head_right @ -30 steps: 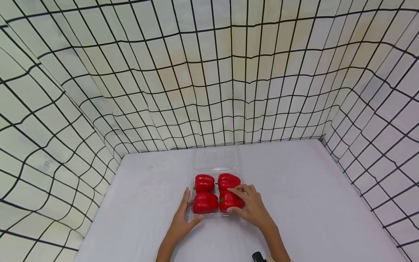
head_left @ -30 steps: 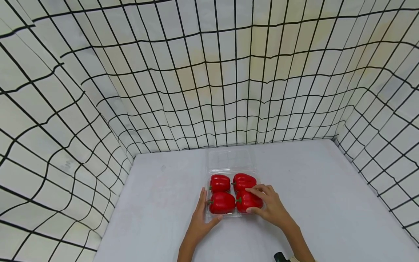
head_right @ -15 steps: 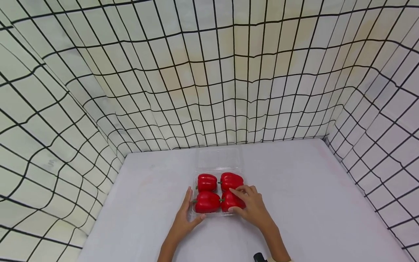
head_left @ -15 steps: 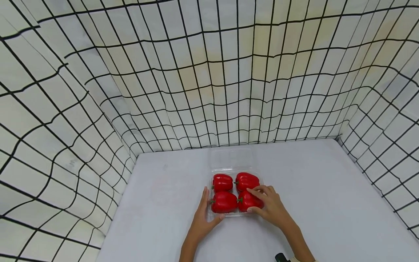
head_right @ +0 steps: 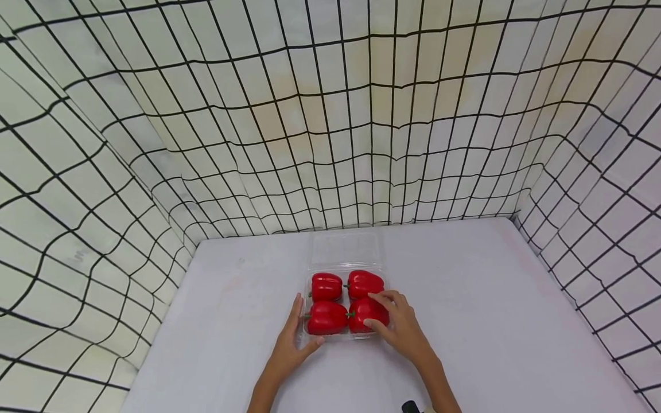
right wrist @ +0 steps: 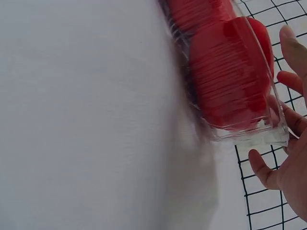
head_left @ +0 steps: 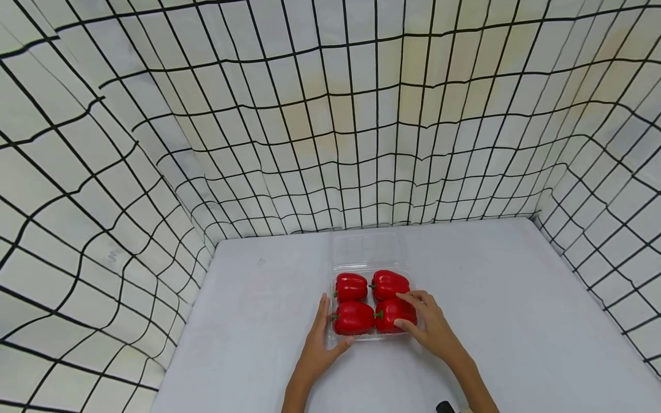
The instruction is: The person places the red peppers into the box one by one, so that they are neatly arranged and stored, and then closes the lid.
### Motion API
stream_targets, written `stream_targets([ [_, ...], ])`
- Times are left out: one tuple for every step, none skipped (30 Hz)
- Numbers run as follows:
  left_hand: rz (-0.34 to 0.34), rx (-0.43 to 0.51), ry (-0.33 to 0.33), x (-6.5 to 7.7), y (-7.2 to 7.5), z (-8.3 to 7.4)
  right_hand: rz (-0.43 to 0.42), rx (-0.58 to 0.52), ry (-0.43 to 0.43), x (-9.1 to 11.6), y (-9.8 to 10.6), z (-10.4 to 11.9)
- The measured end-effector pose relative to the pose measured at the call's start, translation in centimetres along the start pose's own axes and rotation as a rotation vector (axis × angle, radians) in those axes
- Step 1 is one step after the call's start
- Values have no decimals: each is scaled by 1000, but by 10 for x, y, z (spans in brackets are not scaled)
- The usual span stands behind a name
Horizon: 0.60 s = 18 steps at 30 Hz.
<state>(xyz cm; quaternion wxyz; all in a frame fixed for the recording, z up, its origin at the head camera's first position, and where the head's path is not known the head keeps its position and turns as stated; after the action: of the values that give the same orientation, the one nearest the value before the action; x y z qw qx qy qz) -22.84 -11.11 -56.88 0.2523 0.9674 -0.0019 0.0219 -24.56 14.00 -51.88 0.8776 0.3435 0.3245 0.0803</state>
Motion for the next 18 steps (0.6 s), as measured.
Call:
stream_targets([
  [2,-2,5,0,0,1,-4,-38,-14,-1,1,-2],
  [3,-2,9,0,0,1,-6,-69,-30,-3,2,-4],
  [3,-4,13,0,0,1,-9,-97,-47,-5,4,-7],
  [3,-5,14,-1,0,1,-12,-125,-62,-7,5,-10],
  [4,-5,14,-2,0,1,-14,-146,-79,-10,7,-13],
  [4,-7,13,-2,0,2,-13,-166,-92,-12,9,-16],
  [4,-7,11,-3,0,1,-13,-184,-101,-15,11,-19],
  [5,-8,9,-3,0,1,-9,-202,-116,-18,12,-23],
  [5,-8,8,-4,0,1,-3,-222,-133,-20,13,-27],
  [5,-7,8,-4,0,1,7,-246,-149,-23,14,-31],
  [4,-6,9,-3,1,1,16,-267,-172,-26,14,-36],
  [2,-6,11,-3,1,1,23,-287,-198,-29,15,-42],
  [-1,-10,11,-3,2,1,29,-300,-231,-32,16,-47],
  [-4,-10,9,-3,2,1,36,-304,-271,-35,17,-53],
  [-5,-9,8,-2,2,1,36,-309,-308,-38,18,-60],
  [-4,-8,6,-2,2,1,36,-309,-348,-40,20,-66],
  [-3,-9,4,-1,2,1,37,-304,-388,-42,21,-72],
  [-1,-8,3,-1,1,1,38,-303,-422,-45,22,-78],
])
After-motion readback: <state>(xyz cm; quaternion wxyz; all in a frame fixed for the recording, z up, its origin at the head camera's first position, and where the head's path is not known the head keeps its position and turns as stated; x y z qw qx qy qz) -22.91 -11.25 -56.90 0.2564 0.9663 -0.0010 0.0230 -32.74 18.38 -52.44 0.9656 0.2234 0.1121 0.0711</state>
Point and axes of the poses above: each hand's wrist, its own x-axis away from the middle knuckle, its own y-axis out of the back of the hand, z = x × y, the point moved 9 cm from there along -x, towards the middle knuckle, and after that the axes turned 12 degrees about y, right-handed, at the moved point
